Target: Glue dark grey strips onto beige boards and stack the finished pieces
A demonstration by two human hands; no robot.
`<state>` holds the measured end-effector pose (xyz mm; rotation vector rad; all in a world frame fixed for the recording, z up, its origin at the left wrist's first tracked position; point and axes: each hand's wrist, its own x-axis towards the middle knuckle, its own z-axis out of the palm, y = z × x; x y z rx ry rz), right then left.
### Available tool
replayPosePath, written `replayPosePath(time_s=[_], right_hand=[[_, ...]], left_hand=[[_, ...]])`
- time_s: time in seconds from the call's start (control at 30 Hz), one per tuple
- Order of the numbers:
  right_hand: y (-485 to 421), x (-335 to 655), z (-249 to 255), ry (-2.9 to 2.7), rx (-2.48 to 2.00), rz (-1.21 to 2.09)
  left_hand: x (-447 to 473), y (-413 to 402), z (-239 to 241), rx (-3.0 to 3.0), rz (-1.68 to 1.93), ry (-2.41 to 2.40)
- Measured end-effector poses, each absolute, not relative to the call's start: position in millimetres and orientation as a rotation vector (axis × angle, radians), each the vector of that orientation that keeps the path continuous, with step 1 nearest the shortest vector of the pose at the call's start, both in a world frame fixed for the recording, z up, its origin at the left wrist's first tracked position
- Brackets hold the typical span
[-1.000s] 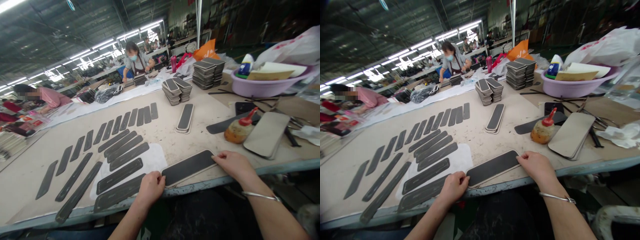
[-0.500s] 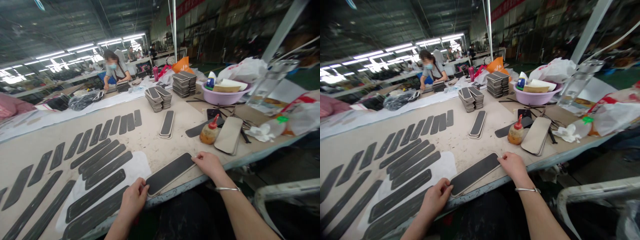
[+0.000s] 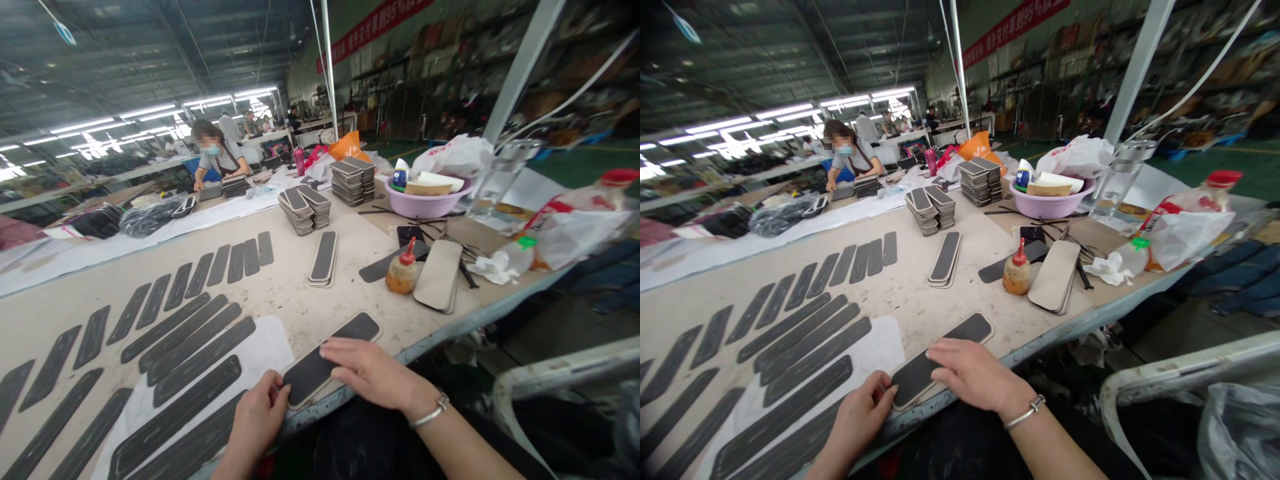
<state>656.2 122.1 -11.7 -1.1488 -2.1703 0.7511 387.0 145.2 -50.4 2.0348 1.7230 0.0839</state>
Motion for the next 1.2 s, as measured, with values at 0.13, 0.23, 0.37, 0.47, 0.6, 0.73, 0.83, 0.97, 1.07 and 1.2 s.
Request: replayPosePath(time_s=[0.13, 0.23, 0.37, 0.47, 0.6, 0.73, 0.83, 0.97, 1.07, 1.2], right_hand=[[117.0, 633.3, -15.7, -2.36, -1.119, 0.822], [118.1, 638.5, -28.0, -2.392, -1.225, 0.759], [124.6, 657.1, -40.5, -2.363, -1.432, 0.603], [131.7, 670.7, -48.0, -2.314, -1.601, 0.487], [140.4, 687.5, -59.8, -2.199, -1.879, 0.369], [143.6, 697.0, -69.5, -2.124, -2.007, 0.281], [143.4, 697.0, -72.6, -2.121, -2.002, 0.254], [143.3, 695.1, -75.1, -2.124, -1.997, 0.214], [144.1, 696.0, -80.2, -2.119, -2.004, 0.205], [146.3, 698.8, -90.1, -2.134, -1.995, 0.158]], left_hand=[[388.6, 145.4, -47.0, 2.056, 0.076, 1.719], [389.7, 144.8, -44.5, 2.06, 0.051, 1.72], [389.3, 145.3, -43.8, 2.056, 0.023, 1.726], [389.1, 146.0, -43.2, 2.062, 0.026, 1.727], [391.3, 145.3, -40.9, 2.069, 0.032, 1.723], [390.9, 142.7, -39.7, 2.082, 0.064, 1.744], [387.0, 135.5, -36.5, 2.1, 0.167, 1.768], [397.1, 118.7, -24.1, 2.277, 0.41, 1.685], [432.6, 111.3, -18.1, 2.511, 0.379, 1.339], [495.2, 120.6, -27.5, 2.629, 0.102, 1.09]])
